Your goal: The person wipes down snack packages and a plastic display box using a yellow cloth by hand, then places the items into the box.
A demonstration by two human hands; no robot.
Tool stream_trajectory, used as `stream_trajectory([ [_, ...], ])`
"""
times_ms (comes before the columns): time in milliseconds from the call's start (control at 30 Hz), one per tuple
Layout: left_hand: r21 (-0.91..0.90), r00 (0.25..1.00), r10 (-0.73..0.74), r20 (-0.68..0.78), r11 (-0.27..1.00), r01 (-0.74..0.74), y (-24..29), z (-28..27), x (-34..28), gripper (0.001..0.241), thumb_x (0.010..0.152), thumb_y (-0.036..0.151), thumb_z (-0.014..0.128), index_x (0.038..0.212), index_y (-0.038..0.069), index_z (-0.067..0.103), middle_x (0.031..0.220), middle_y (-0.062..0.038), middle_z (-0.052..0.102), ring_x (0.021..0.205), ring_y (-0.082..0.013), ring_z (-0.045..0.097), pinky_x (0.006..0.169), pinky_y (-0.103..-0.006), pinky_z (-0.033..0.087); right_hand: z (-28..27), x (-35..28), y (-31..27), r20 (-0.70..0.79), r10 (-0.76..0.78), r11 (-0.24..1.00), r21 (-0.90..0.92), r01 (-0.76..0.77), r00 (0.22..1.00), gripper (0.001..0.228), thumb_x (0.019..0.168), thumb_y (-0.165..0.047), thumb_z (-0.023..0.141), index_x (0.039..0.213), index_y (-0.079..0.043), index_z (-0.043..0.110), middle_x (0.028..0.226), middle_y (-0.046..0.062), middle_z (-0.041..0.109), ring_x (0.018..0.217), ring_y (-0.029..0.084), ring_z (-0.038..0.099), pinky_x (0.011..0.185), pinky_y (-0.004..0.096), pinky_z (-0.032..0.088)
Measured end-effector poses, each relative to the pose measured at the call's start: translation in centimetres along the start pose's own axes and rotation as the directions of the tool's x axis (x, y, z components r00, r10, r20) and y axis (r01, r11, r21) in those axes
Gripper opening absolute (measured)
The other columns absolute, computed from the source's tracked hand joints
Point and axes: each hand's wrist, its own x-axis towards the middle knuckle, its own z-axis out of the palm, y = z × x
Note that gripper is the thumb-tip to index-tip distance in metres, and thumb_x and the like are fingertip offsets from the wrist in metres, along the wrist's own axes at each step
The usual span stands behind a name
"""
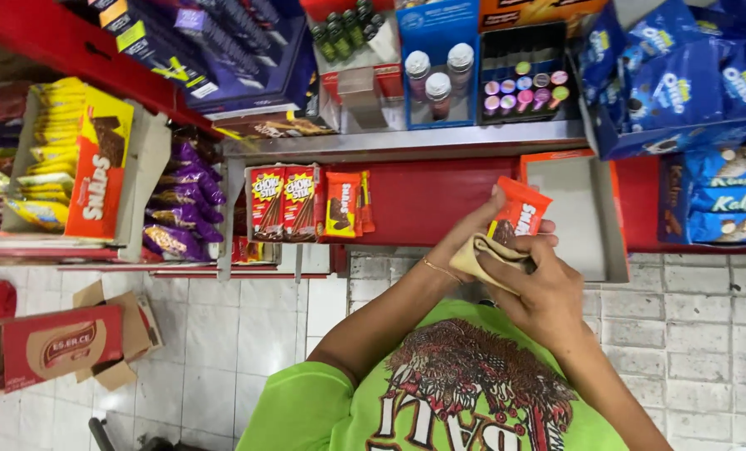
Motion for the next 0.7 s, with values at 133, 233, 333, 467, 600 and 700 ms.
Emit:
stream_trajectory([
  [133,-0.022,0.996,0.057,-0.064,0.998,-0.058,2.5,0.7,-1.6,0.07,0.111,0.066,0.054,0.144,0.005,0.055,0.123,-0.029,0.069,0.111,-0.0424,0.07,0.09,-0.0582,0.062,-0.6,0.2,-0.5,0.113,-0.007,1.0,0.001,0.007,0.994,0.037,0.078,-0.032,0.082,0.113,-0.042,0.077,0.114,-0.001,0.062,0.075,0.029,0.072,0.069,0.037,0.061],
  [233,0.078,0.992,0.113,-0.05,0.991,-0.109,3.8,0.3,-2.4,0.065,0.111,0.068,0.052,0.154,0.019,0.049,0.131,-0.028,0.065,0.119,-0.0435,0.065,0.093,-0.0597,0.059,-0.5,-0.3,0.4,0.125,-0.015,0.982,0.187,-0.009,0.992,0.029,0.077,-0.015,0.082,0.101,-0.031,0.083,0.106,0.007,0.064,0.084,0.036,0.073,0.07,0.041,0.062],
  [333,0.097,0.99,0.119,-0.076,0.989,-0.111,4.5,-0.6,-3.1,0.066,0.108,0.068,0.055,0.151,0.018,0.053,0.126,-0.025,0.068,0.113,-0.0404,0.069,0.089,-0.0576,0.061,0.8,-2.1,3.0,0.102,0.071,0.99,0.115,-0.083,0.992,0.024,0.077,-0.02,0.084,0.098,-0.032,0.082,0.106,0.0,0.068,0.08,0.031,0.072,0.069,0.038,0.059],
  [467,0.14,0.982,0.118,-0.145,0.985,-0.097,4.1,-1.2,-4.0,0.071,0.105,0.073,0.054,0.146,0.016,0.057,0.12,-0.022,0.072,0.108,-0.0356,0.072,0.089,-0.0532,0.063,4.0,-4.7,5.7,-0.048,0.162,0.946,0.292,-0.141,0.986,0.031,0.076,-0.016,0.087,0.105,-0.022,0.082,0.105,0.008,0.067,0.075,0.03,0.065,0.064,0.037,0.055],
  [600,0.114,0.943,0.119,-0.31,0.99,-0.088,3.8,5.6,-4.9,0.082,0.105,0.08,0.047,0.135,0.006,0.065,0.102,-0.022,0.076,0.09,-0.0331,0.077,0.085,-0.048,0.065,2.2,1.3,-2.1,-0.028,-0.035,0.971,0.236,0.041,0.999,0.029,0.071,-0.015,0.087,0.099,-0.017,0.083,0.103,0.017,0.066,0.075,0.032,0.066,0.063,0.04,0.057],
  [700,0.291,0.889,0.099,-0.447,0.956,0.04,3.5,-1.1,-5.2,0.08,0.098,0.083,0.055,0.126,0.009,0.07,0.099,-0.019,0.075,0.086,-0.0303,0.076,0.084,-0.0468,0.063,4.1,1.2,-0.5,-0.12,-0.024,0.969,0.242,0.053,0.992,0.025,0.08,-0.014,0.084,0.104,-0.015,0.084,0.1,0.017,0.062,0.07,0.03,0.061,0.063,0.037,0.053],
])
